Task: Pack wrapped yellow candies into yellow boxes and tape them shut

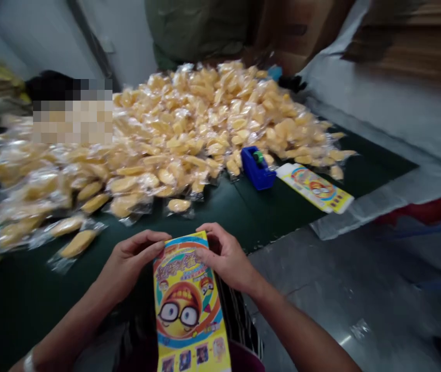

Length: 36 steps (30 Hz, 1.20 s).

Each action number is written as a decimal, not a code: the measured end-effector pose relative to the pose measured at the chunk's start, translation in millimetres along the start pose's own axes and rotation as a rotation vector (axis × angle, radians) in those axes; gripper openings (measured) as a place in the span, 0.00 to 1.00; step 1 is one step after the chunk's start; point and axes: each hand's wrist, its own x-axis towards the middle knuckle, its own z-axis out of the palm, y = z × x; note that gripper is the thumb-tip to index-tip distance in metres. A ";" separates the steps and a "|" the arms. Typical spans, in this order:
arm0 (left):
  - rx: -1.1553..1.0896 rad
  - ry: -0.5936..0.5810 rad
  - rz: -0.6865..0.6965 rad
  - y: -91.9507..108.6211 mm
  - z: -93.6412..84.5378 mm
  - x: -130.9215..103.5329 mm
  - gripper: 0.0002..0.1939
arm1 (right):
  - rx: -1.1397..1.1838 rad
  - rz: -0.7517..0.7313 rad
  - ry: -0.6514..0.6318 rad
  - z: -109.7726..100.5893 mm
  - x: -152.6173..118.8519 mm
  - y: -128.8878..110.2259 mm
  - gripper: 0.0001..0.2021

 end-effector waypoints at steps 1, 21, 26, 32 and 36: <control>-0.004 -0.033 -0.029 -0.2 1.7 3.5 0.16 | 0.013 -0.005 0.009 -2.0 -1.5 -0.5 0.18; -0.045 -0.177 -0.243 -15.6 1.5 28.9 0.24 | -0.470 0.167 0.768 -186.6 103.2 -102.7 0.12; -0.082 -0.170 -0.235 -14.5 4.4 26.7 0.24 | -0.437 0.207 0.774 -176.0 104.0 -106.1 0.11; -0.082 -0.214 -0.253 -21.0 2.2 27.5 0.25 | -0.300 0.083 0.819 -170.9 102.9 -107.0 0.10; -0.089 -0.175 -0.239 -17.2 4.7 27.7 0.25 | -0.256 -0.054 0.860 -169.0 90.8 -88.2 0.10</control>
